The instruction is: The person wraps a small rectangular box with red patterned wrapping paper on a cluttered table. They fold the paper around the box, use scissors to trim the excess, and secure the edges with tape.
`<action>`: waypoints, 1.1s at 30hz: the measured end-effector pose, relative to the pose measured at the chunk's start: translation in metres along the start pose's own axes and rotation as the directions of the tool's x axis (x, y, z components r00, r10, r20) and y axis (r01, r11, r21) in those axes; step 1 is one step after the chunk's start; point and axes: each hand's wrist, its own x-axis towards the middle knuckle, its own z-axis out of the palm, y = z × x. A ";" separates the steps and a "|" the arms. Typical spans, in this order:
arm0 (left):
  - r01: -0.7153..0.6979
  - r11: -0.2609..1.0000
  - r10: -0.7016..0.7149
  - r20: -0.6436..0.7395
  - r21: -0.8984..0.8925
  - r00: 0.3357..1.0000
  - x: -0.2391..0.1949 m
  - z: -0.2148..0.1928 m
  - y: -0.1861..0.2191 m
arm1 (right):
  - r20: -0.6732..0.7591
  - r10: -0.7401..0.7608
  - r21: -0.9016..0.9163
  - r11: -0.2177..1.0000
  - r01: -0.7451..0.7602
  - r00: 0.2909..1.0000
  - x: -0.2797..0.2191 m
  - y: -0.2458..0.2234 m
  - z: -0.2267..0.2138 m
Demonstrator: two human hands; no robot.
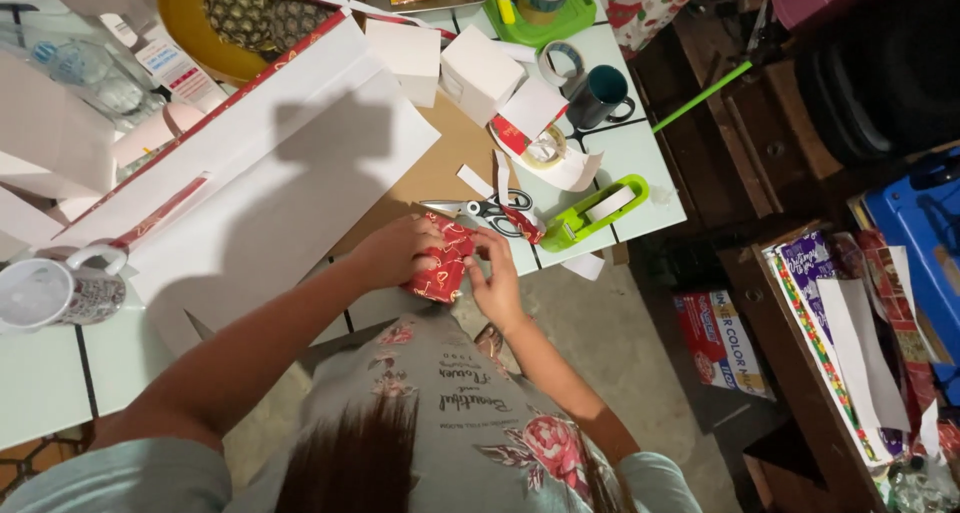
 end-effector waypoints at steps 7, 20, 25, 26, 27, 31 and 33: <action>0.057 0.995 -0.050 0.080 -0.087 0.996 -0.002 -0.030 0.025 | 0.102 -0.079 -0.060 0.994 0.086 0.992 0.014 -0.001 -0.009; 0.310 0.946 -0.322 -0.155 -0.094 0.934 0.004 -0.058 0.111 | 0.131 0.315 0.118 0.937 -0.330 0.940 0.041 0.009 -0.002; 0.424 0.903 -0.426 -0.244 -0.061 0.871 0.007 -0.041 0.100 | 0.126 0.338 0.146 0.924 -0.355 0.933 0.036 0.036 0.012; 0.404 0.891 -0.452 -0.333 -0.205 0.827 0.003 -0.047 0.105 | 0.121 0.338 0.166 0.920 -0.355 0.933 0.037 0.037 0.012; 0.366 0.865 -0.489 -0.410 -0.344 0.770 -0.003 -0.053 0.110 | 0.121 0.340 0.186 0.915 -0.358 0.932 0.035 0.038 0.014; 0.434 0.720 -0.667 -0.368 -0.542 0.648 0.000 -0.052 0.076 | 0.135 0.289 0.177 0.934 -0.310 0.948 0.037 0.035 0.013; 0.433 0.741 -0.647 -0.375 -0.514 0.663 0.009 -0.049 0.050 | 0.134 0.200 0.108 0.971 -0.215 0.971 0.038 0.027 0.015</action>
